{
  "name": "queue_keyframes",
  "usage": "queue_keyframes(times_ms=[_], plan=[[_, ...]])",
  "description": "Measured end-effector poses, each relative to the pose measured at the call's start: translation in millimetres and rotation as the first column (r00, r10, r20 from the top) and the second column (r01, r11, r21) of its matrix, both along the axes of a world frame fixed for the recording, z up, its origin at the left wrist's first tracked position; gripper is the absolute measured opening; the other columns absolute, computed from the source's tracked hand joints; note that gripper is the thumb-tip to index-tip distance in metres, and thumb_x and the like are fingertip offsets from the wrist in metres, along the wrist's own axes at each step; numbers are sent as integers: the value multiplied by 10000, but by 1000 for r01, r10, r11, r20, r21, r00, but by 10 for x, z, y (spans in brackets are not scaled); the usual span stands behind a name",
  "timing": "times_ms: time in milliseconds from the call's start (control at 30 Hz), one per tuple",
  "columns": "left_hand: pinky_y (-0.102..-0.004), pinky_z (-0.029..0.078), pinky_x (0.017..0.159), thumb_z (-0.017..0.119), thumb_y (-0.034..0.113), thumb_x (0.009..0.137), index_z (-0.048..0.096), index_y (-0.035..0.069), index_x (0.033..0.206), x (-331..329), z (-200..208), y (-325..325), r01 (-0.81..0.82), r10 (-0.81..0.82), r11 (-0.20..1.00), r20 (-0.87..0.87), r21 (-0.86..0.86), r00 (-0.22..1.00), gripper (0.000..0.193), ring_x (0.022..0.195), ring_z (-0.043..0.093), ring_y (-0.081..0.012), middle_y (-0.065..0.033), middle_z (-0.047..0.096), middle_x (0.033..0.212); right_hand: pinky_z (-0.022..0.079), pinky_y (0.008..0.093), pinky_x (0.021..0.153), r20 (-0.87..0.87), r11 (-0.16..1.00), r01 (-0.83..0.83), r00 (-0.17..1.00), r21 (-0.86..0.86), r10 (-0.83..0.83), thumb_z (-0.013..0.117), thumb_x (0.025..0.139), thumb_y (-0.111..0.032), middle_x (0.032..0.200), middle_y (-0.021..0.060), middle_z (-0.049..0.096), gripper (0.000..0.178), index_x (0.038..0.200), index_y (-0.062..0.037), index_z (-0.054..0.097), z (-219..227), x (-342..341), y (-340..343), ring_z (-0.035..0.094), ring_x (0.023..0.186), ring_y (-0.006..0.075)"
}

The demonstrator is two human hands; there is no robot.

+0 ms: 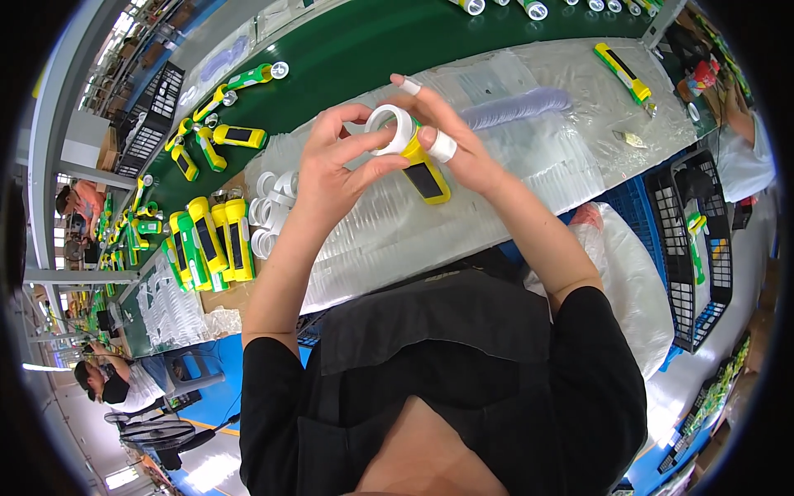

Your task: Assemble handheld flashlights by attaching the head and lens components to the body.

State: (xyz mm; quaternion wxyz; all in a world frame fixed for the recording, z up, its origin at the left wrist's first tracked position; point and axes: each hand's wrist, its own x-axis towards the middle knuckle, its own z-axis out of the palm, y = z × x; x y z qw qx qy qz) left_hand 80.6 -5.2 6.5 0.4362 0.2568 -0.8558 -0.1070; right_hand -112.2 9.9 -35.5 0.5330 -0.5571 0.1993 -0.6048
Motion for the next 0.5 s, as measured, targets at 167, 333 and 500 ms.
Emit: queue_keyframes(times_ms=[167, 333, 500], plan=[[-369, 497, 768, 847, 307, 660, 729, 168, 1036, -110, -10, 2, 84, -86, 994, 31, 64, 996, 418, 947, 584, -273, -70, 609, 1063, 496, 354, 877, -534, 842, 151, 712, -517, -456, 857, 684, -168, 1069, 99, 663, 492, 1107, -33, 645, 339, -447, -10, 624, 1036, 269], [-390, 512, 780, 843, 259, 685, 655, 140, 1065, -340, -37, 37, 125, -127, 989, 20, 82, 992, 441, 976, 614, -311, -83, 635, 1085, 473, 332, 682, -809, 893, -33, 439, -448, -390, 782, 720, -145, 930, 91, 590, 362, 1009, -12, 608, 839, -581, 86, 589, 813, 249], [-390, 515, 769, 812, 189, 728, 584, 113, 1026, -455, -113, 60, 174, -169, 957, -40, 234, 985, 383, 920, 645, -298, -87, 676, 991, 465, 351, 650, -953, 919, -263, 146, -295, -264, 703, 741, -104, 880, 94, 535, 318, 1018, 5, 592, 1129, -598, -20, 557, 759, 250]])
